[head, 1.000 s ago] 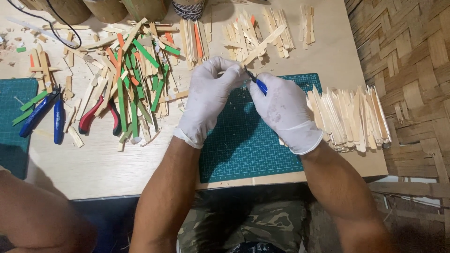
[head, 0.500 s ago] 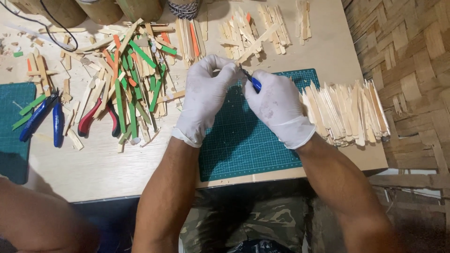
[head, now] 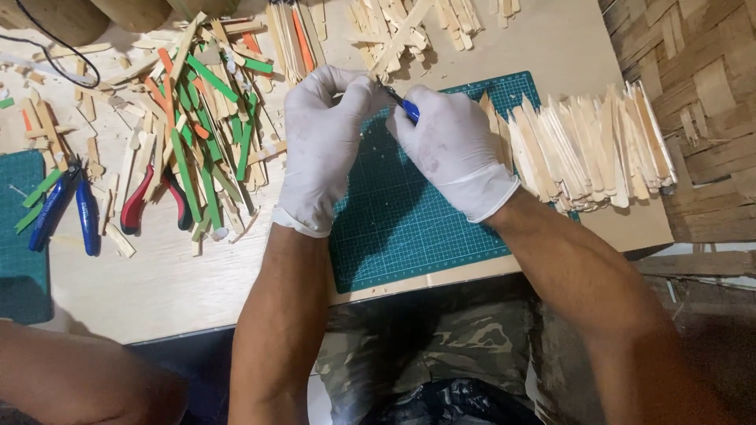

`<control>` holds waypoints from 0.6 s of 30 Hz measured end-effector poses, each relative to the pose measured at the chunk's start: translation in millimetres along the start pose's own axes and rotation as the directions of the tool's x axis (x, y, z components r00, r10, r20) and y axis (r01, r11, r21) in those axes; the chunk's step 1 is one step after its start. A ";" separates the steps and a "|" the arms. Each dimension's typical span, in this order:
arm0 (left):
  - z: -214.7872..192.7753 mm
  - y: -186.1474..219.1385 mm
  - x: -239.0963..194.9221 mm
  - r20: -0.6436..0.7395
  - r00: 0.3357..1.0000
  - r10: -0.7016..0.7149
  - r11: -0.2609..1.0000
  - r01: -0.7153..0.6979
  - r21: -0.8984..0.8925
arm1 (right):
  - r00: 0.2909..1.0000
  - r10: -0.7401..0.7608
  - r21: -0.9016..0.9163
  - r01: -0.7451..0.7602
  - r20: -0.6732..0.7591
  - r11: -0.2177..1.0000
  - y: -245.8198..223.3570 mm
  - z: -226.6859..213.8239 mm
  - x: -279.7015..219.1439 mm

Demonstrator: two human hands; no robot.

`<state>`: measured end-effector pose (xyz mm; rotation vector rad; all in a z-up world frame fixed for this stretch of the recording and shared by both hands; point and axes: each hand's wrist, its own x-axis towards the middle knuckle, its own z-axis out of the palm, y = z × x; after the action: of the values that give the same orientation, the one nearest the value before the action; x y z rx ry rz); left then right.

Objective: Trimming the ends of popsicle sticks using a small hand cutter for craft work

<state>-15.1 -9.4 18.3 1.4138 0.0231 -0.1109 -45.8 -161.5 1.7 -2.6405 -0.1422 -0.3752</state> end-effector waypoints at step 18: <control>-7.5 -0.4 6.1 0.108 0.994 0.013 0.990 0.002 -0.144 | 0.997 -0.054 -0.108 0.061 0.060 0.992 21.1 -20.1 1.8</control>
<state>-8.7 -2.5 16.2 1.2613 -0.0623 -0.1784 -45.4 -189.5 10.2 -2.7613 -0.2226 -0.3361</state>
